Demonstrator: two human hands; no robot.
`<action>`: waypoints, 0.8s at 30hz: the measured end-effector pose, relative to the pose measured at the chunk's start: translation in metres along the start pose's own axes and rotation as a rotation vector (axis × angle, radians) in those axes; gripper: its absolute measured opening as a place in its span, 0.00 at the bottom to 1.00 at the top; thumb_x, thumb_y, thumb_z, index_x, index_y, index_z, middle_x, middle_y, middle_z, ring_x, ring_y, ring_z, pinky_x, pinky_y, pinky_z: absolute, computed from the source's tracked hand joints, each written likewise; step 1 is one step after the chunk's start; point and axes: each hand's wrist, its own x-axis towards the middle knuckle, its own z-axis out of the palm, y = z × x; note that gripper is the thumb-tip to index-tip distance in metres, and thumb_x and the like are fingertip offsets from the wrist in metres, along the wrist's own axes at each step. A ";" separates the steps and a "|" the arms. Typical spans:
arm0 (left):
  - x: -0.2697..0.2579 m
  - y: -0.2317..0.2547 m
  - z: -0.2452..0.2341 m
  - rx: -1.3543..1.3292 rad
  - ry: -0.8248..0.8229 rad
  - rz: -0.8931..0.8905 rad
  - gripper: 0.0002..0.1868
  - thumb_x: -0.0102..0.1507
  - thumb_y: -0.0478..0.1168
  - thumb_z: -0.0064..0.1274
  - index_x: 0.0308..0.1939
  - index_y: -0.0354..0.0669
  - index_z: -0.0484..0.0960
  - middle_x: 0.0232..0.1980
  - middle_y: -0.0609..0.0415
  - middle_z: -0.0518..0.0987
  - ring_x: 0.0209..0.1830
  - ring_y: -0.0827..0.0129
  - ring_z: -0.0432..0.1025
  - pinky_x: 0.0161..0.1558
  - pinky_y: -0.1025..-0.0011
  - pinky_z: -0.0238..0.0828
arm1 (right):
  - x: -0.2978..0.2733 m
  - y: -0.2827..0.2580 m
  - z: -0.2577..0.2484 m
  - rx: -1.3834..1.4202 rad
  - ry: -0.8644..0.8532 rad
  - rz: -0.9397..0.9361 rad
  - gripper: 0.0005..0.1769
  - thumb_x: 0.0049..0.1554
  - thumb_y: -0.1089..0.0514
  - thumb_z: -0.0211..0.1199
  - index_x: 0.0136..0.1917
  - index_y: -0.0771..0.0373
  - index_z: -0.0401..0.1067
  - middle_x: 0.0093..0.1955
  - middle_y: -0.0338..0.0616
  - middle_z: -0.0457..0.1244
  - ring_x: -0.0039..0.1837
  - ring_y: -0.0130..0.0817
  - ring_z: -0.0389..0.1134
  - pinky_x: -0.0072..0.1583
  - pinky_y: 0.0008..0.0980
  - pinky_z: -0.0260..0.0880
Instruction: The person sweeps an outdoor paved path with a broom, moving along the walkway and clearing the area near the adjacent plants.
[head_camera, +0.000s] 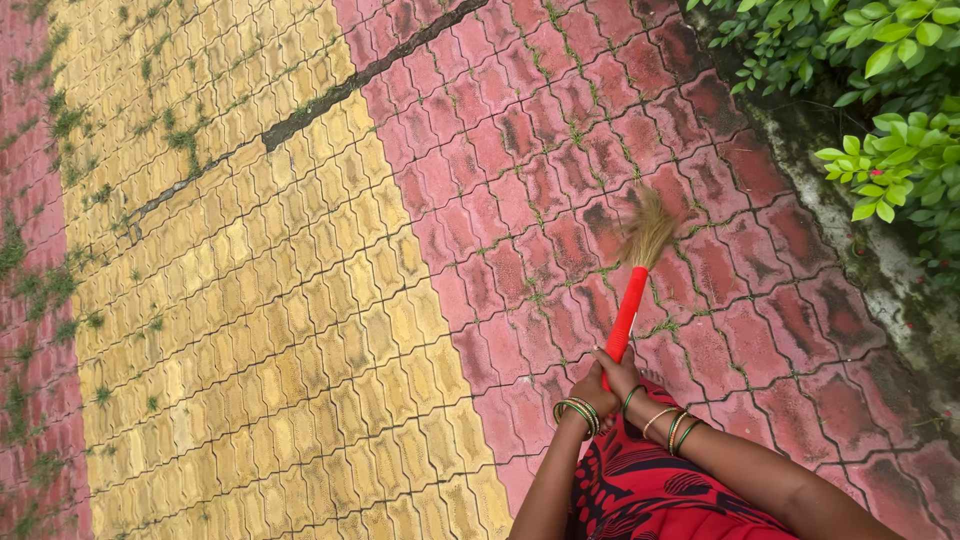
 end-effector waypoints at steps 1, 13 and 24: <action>0.003 -0.005 -0.010 0.000 0.004 0.001 0.52 0.55 0.30 0.47 0.83 0.52 0.45 0.32 0.44 0.83 0.18 0.65 0.75 0.18 0.68 0.73 | 0.008 -0.006 -0.005 0.001 -0.002 -0.003 0.35 0.69 0.39 0.54 0.82 0.54 0.54 0.51 0.76 0.63 0.35 0.59 0.61 0.37 0.57 0.63; 0.041 -0.004 -0.025 -0.851 0.333 0.117 0.58 0.54 0.24 0.48 0.79 0.57 0.30 0.32 0.43 0.81 0.15 0.61 0.74 0.15 0.66 0.72 | 0.045 -0.087 0.031 -0.478 -0.714 -0.489 0.52 0.53 0.45 0.65 0.83 0.53 0.42 0.57 0.59 0.69 0.55 0.46 0.72 0.56 0.41 0.72; 0.129 0.098 -0.115 -0.096 -0.269 0.063 0.57 0.49 0.25 0.56 0.78 0.45 0.43 0.34 0.39 0.79 0.21 0.59 0.74 0.18 0.64 0.68 | 0.094 -0.151 0.017 0.112 -0.014 -0.050 0.34 0.59 0.49 0.63 0.72 0.63 0.55 0.53 0.58 0.66 0.47 0.49 0.71 0.46 0.49 0.74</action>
